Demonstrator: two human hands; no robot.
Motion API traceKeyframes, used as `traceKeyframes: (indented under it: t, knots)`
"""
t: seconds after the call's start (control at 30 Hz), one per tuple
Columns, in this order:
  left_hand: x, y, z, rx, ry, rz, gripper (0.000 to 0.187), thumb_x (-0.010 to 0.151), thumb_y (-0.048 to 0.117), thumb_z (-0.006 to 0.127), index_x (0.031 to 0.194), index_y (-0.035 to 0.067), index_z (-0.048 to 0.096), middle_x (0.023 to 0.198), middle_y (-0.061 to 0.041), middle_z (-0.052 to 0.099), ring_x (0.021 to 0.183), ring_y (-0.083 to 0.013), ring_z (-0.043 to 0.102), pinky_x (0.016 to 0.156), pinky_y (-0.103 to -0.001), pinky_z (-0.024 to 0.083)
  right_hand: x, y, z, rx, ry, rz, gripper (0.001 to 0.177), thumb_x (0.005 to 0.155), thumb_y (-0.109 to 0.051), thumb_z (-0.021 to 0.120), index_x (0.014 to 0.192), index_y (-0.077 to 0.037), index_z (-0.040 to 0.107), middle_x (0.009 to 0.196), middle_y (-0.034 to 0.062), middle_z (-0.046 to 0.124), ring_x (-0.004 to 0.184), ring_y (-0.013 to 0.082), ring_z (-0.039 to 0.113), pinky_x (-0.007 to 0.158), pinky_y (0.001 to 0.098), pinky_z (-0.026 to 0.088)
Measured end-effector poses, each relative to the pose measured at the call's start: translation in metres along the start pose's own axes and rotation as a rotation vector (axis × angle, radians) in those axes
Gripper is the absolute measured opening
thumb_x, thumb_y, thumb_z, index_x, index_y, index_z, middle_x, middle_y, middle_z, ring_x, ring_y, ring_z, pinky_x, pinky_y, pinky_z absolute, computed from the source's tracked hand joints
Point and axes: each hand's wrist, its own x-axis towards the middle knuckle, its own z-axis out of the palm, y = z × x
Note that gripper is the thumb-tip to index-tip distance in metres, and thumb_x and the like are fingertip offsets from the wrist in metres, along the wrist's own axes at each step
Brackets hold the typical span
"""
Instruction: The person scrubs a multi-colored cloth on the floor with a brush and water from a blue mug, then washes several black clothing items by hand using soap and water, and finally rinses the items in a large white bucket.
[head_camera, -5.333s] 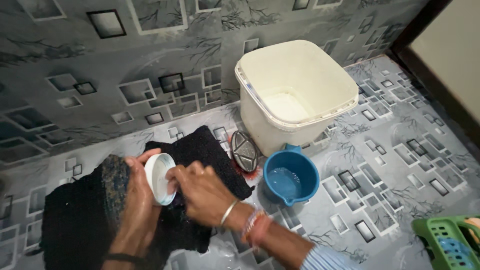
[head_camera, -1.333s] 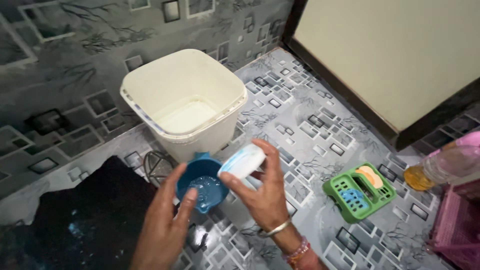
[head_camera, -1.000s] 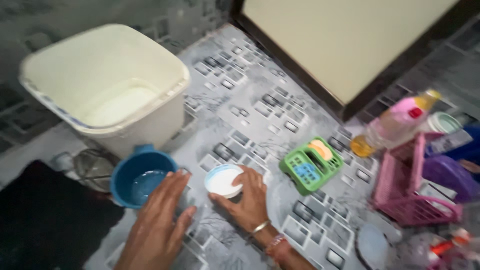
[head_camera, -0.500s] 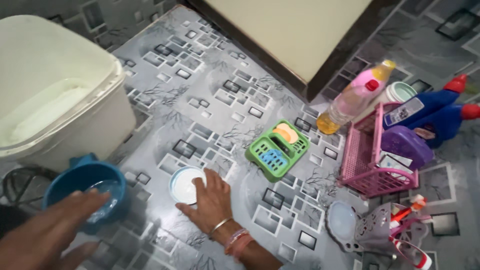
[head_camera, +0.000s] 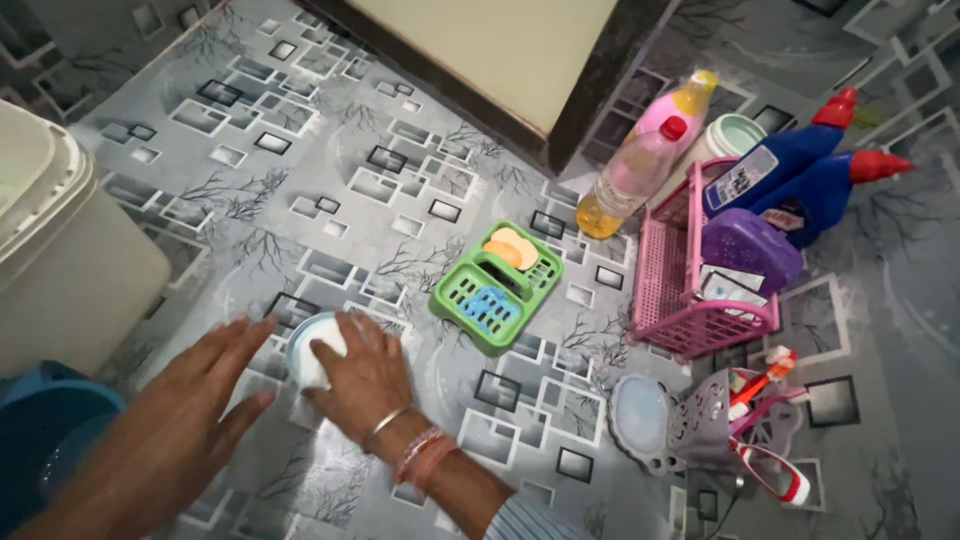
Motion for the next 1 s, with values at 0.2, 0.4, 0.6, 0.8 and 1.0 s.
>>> traceKeyframes:
  t: [0.2,0.4,0.6,0.8,1.0]
  knots:
    - [0.018,0.009,0.021,-0.173,0.159,-0.061,0.065,0.091,0.03,0.061,0.15,0.012,0.04,0.151,-0.021,0.045,0.141,-0.0377,0.042,0.112,-0.044,0.036,-0.001,0.017,-0.005,-0.045,-0.004,-0.062,0.032,0.091,-0.025,0.068,0.121,-0.014,0.071,0.138,0.02,0.06,0.131,0.0376,0.052,0.107,0.0543,0.037]
    - [0.014,0.036,0.069,-0.249,0.119,-0.061,0.072,0.089,0.032,0.062,0.154,0.013,0.039,0.15,-0.021,0.047,0.139,-0.0385,0.041,0.11,-0.045,0.036,-0.051,0.021,-0.035,-0.099,-0.028,-0.038,0.024,0.084,-0.023,0.069,0.104,-0.011,0.075,0.127,0.0184,0.066,0.123,0.0337,0.057,0.105,0.0564,0.033]
    - [0.027,0.082,0.1,-0.367,0.097,-0.007,0.068,0.09,0.03,0.063,0.153,0.015,0.042,0.144,-0.021,0.052,0.137,-0.0407,0.045,0.108,-0.046,0.04,-0.086,0.046,-0.065,-0.186,-0.086,0.079,0.025,0.087,-0.031,0.069,0.094,-0.008,0.077,0.103,0.012,0.071,0.117,0.0313,0.058,0.102,0.0511,0.036]
    - [0.037,0.124,0.106,-0.388,-0.017,0.052,0.067,0.09,0.026,0.066,0.153,0.015,0.044,0.14,-0.022,0.054,0.131,-0.0403,0.052,0.108,-0.045,0.042,-0.095,0.085,-0.098,-0.272,-0.204,0.406,0.035,0.086,-0.041,0.07,0.096,-0.009,0.078,0.1,0.0139,0.07,0.108,0.0308,0.057,0.093,0.0497,0.038]
    - [0.045,0.138,0.095,-0.392,0.06,0.12,0.064,0.088,0.02,0.064,0.148,0.011,0.044,0.142,-0.022,0.054,0.131,-0.0408,0.051,0.107,-0.045,0.043,-0.081,0.116,-0.114,-0.548,0.177,0.401,0.03,0.079,-0.02,0.065,0.105,-0.007,0.076,0.12,0.0128,0.068,0.127,0.032,0.053,0.1,0.0497,0.038]
